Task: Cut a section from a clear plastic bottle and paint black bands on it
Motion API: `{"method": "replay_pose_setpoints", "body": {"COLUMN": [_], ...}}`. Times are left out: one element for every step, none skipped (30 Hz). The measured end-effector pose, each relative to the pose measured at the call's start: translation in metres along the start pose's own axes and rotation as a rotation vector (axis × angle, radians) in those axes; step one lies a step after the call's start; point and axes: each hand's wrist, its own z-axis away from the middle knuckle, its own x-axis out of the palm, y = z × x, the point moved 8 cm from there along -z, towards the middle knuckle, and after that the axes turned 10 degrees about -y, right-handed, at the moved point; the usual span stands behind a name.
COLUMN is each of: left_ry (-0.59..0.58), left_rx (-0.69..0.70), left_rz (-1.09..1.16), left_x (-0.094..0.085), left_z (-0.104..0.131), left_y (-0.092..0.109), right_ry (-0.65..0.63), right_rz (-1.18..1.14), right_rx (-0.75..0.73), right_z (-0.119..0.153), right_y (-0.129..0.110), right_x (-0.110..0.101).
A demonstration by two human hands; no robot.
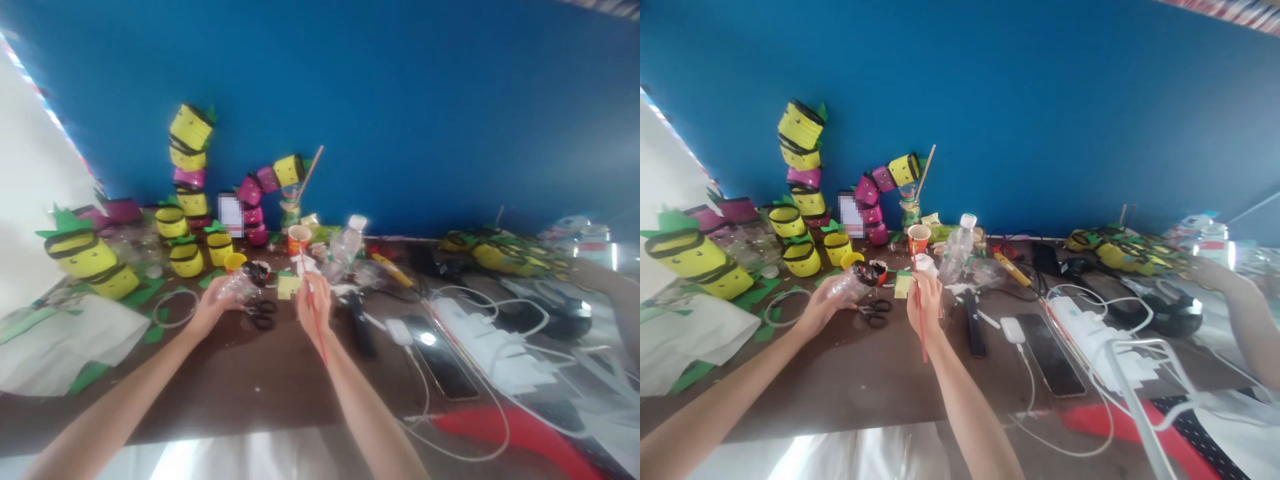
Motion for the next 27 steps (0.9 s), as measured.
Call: {"method": "replay_pose_setpoints", "body": {"left_ry": [0.0,0.004,0.003,0.003,0.003,0.006,0.011,0.015,0.018,0.019,0.016,0.012,0.007,0.001,-0.004,-0.01,-0.014,-0.017,-0.019,-0.021,-0.022,-0.021,-0.018,-0.017,-0.017,-0.021,-0.028], "left_rx": [-0.005,-0.01,-0.017,-0.021,-0.021,-0.016,-0.01,-0.003,0.004,0.007,0.007,0.006,0.004,0.002,-0.001,-0.005,-0.007,-0.008,-0.006,-0.003,0.001,0.004,0.004,0.003,0.002,-0.002,-0.008], "left_rz": [-0.005,-0.012,-0.021,-0.03,-0.041,-0.053,-0.066,-0.078,-0.09,-0.099,-0.105,-0.11,-0.113,-0.117,-0.121,-0.128,-0.135,-0.14,-0.141,-0.14,-0.137,-0.135,-0.135,-0.138,-0.143,-0.148,-0.149], "left_x": [-0.001,-0.002,-0.003,-0.003,-0.004,-0.005,-0.005,-0.005,-0.005,-0.005,-0.004,-0.003,-0.003,-0.002,-0.002,-0.001,-0.001,0.0,0.0,0.001,0.001,0.001,0.001,0.001,0.001,0.002,0.002], "left_z": [0.0,0.0,0.0,0.0,-0.001,-0.001,0.0,0.0,0.0,0.001,0.001,0.001,0.001,0.001,0.001,0.001,0.001,0.002,0.002,0.002,0.002,0.002,0.002,0.003,0.003,0.003,0.003], "left_y": [-0.001,-0.002,-0.004,-0.005,-0.006,-0.007,-0.008,-0.008,-0.009,-0.009,-0.01,-0.01,-0.01,-0.011,-0.011,-0.011,-0.011,-0.011,-0.01,-0.01,-0.009,-0.008,-0.008,-0.007,-0.007,-0.006,-0.006], "right_ry": [0.007,0.01,0.009,0.006,0.002,-0.002,-0.003,-0.005,-0.007,-0.011,-0.017,-0.022,-0.027,-0.033,-0.04,-0.048,-0.056,-0.066,-0.076,-0.084,-0.093,-0.101,-0.109,-0.115,-0.119,-0.119,-0.114], "right_rz": [0.012,0.023,0.033,0.041,0.047,0.05,0.052,0.053,0.055,0.055,0.056,0.057,0.058,0.059,0.06,0.061,0.061,0.06,0.059,0.058,0.056,0.055,0.054,0.053,0.053,0.053,0.052], "right_rx": [0.014,0.025,0.031,0.033,0.032,0.029,0.027,0.026,0.026,0.026,0.026,0.027,0.03,0.034,0.037,0.04,0.042,0.043,0.043,0.043,0.044,0.045,0.046,0.048,0.052,0.06,0.072], "right_z": [-0.001,-0.002,-0.002,-0.003,-0.004,-0.004,-0.005,-0.005,-0.005,-0.004,-0.004,-0.003,-0.003,-0.002,-0.002,-0.001,-0.001,-0.001,-0.001,-0.001,-0.001,-0.001,-0.001,-0.001,-0.001,-0.001,-0.001], "right_y": [0.003,0.006,0.008,0.009,0.009,0.01,0.01,0.011,0.011,0.012,0.013,0.014,0.016,0.017,0.018,0.019,0.02,0.02,0.02,0.02,0.02,0.019,0.018,0.018,0.017,0.017,0.017], "right_x": [-0.002,-0.003,-0.003,-0.004,-0.004,-0.004,-0.003,-0.003,-0.002,-0.001,0.0,0.001,0.002,0.003,0.004,0.005,0.007,0.008,0.009,0.01,0.011,0.012,0.013,0.013,0.014,0.014,0.013]}}
